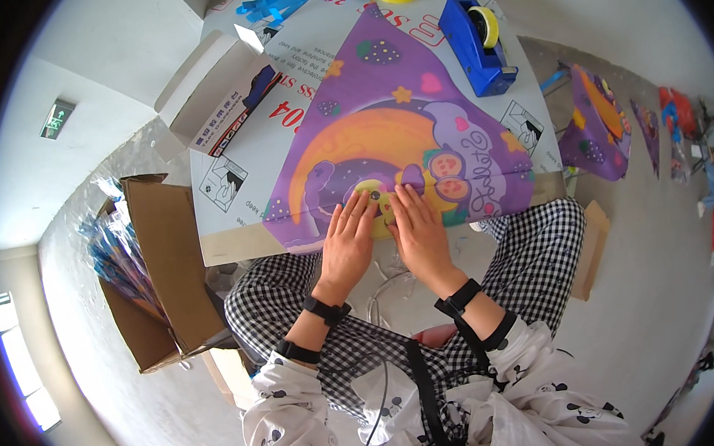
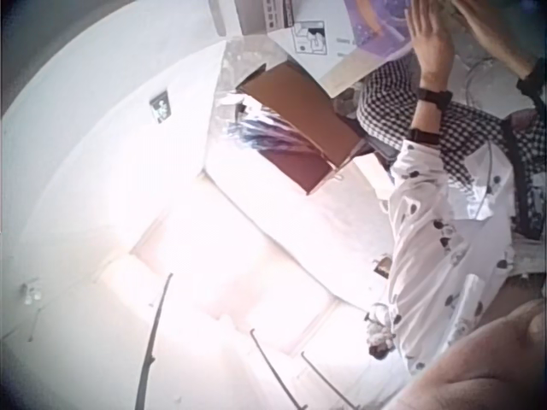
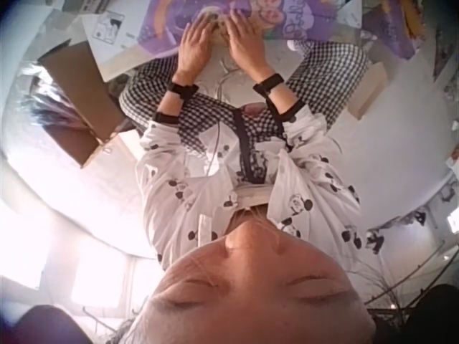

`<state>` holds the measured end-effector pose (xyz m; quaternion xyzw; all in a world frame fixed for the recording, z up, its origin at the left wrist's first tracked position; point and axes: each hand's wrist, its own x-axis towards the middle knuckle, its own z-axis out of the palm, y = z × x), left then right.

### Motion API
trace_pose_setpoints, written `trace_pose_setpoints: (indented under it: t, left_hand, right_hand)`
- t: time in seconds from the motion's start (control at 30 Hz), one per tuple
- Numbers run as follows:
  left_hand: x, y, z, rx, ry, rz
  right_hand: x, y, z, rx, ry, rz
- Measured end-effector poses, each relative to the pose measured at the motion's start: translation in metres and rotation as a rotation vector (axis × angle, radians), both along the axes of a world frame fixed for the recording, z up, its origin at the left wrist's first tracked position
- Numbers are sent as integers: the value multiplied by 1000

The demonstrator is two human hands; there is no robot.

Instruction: Assembling, stringing, and packaging small decorative kites at an assembly station.

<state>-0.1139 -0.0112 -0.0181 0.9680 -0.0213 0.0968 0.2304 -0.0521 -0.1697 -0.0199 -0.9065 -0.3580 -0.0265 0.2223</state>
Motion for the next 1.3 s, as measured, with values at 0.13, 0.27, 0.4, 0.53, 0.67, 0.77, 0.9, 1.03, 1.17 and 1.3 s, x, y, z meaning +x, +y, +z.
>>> trace_pose_setpoints:
  t: [0.13, 0.27, 0.4, 0.53, 0.67, 0.77, 0.9, 1.03, 1.17, 1.3]
  left_hand:
    - [0, -1, 4, -33, 37, 8]
    - [-1, 0, 2, 45, 53, 49]
    - [-14, 13, 0, 90, 39, 156]
    - [-29, 34, -1, 121, 27, 303]
    - [-43, 49, -4, 127, 63, 447]
    - [-47, 51, -7, 167, 137, 549]
    - [-45, 48, -7, 214, 212, 596]
    - [-45, 54, 3, 199, 294, 667]
    - [-44, 57, 8, 202, 360, 697]
    - [-40, 52, 8, 174, 278, 638]
  right_hand:
    - [1, 8, -4, -26, -42, 104]
    - [1, 2, -5, 21, -1, 50]
    - [16, -34, 5, -20, 10, -72]
    - [38, -82, 4, -139, -27, -190]
    - [60, -121, 0, -241, -101, -305]
    - [77, -144, 2, -274, -118, -366]
    - [88, -157, 4, -288, -55, -438]
    - [94, -165, 3, -330, 7, -504]
    - [95, -163, 5, -341, 85, -525]
    - [96, -167, 2, -294, 103, -531]
